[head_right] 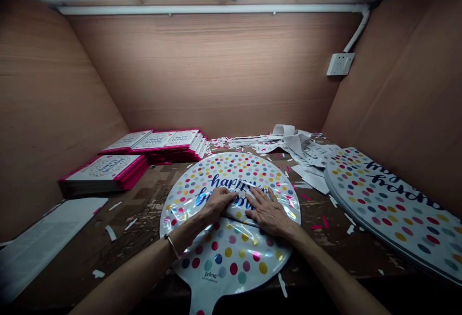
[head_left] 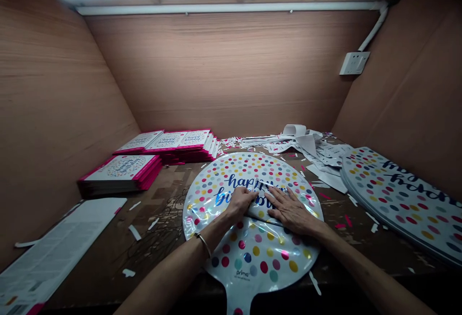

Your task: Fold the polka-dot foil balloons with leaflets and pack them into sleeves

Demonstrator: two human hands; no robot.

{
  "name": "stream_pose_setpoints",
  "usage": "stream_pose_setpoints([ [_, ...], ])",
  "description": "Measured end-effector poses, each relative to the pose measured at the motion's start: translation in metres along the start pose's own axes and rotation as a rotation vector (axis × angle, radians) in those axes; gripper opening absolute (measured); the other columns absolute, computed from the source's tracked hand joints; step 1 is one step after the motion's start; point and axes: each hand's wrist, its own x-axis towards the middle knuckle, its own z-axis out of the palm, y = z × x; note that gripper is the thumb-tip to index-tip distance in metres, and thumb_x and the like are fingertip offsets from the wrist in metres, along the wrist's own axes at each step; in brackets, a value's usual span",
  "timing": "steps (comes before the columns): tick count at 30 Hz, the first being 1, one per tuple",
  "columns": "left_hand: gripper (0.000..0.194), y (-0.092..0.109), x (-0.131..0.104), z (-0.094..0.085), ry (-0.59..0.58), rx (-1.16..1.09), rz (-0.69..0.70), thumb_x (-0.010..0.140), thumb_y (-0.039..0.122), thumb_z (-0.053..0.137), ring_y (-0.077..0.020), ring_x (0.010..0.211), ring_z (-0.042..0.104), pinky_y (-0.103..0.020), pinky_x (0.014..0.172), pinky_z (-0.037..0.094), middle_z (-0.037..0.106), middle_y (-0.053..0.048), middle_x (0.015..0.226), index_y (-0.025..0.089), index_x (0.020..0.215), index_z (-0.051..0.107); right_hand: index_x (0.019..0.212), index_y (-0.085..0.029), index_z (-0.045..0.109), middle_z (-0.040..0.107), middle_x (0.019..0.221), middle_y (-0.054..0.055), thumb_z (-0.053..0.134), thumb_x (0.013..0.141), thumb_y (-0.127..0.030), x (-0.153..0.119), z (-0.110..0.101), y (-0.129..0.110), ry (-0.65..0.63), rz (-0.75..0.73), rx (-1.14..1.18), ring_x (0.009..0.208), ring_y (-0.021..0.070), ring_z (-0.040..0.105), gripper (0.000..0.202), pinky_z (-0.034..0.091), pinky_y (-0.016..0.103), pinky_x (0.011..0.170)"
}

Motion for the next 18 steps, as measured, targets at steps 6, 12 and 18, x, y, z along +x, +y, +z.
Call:
stream_pose_setpoints([
  [6,0.079,-0.004,-0.019,0.008,-0.221,0.604,0.578,0.069,0.058,0.059,-0.0329,0.134,0.017,-0.053,0.108,0.007,0.029,-0.015,0.144,0.015,0.132,0.038,0.133,-0.027,0.041,0.025,0.146,0.008,0.028,0.093,-0.043,-0.001,0.001,-0.001,0.018,-0.06,-0.043,0.136,0.0246,0.015,0.045,0.007,0.055,0.107],
  [12,0.104,-0.013,-0.029,0.007,-0.39,1.108,0.642,0.072,0.077,0.035,-0.0344,0.136,0.0,-0.061,0.104,-0.003,0.009,-0.021,0.147,0.005,0.142,0.011,0.122,-0.029,0.054,0.034,0.142,0.007,0.034,0.093,-0.035,-0.007,-0.006,-0.014,0.045,-0.042,-0.08,0.133,0.0261,0.024,0.036,0.013,0.056,0.106],
  [18,0.095,-0.034,-0.116,-0.015,-0.296,1.199,0.973,0.075,0.073,0.036,-0.0373,0.132,0.021,-0.055,0.107,0.013,0.031,-0.026,0.139,0.0,0.136,0.027,0.119,-0.02,0.057,0.054,0.126,0.011,0.043,0.088,-0.037,-0.065,0.005,-0.069,0.325,-0.113,-0.177,0.116,0.0262,0.049,0.038,0.036,0.047,0.098],
])
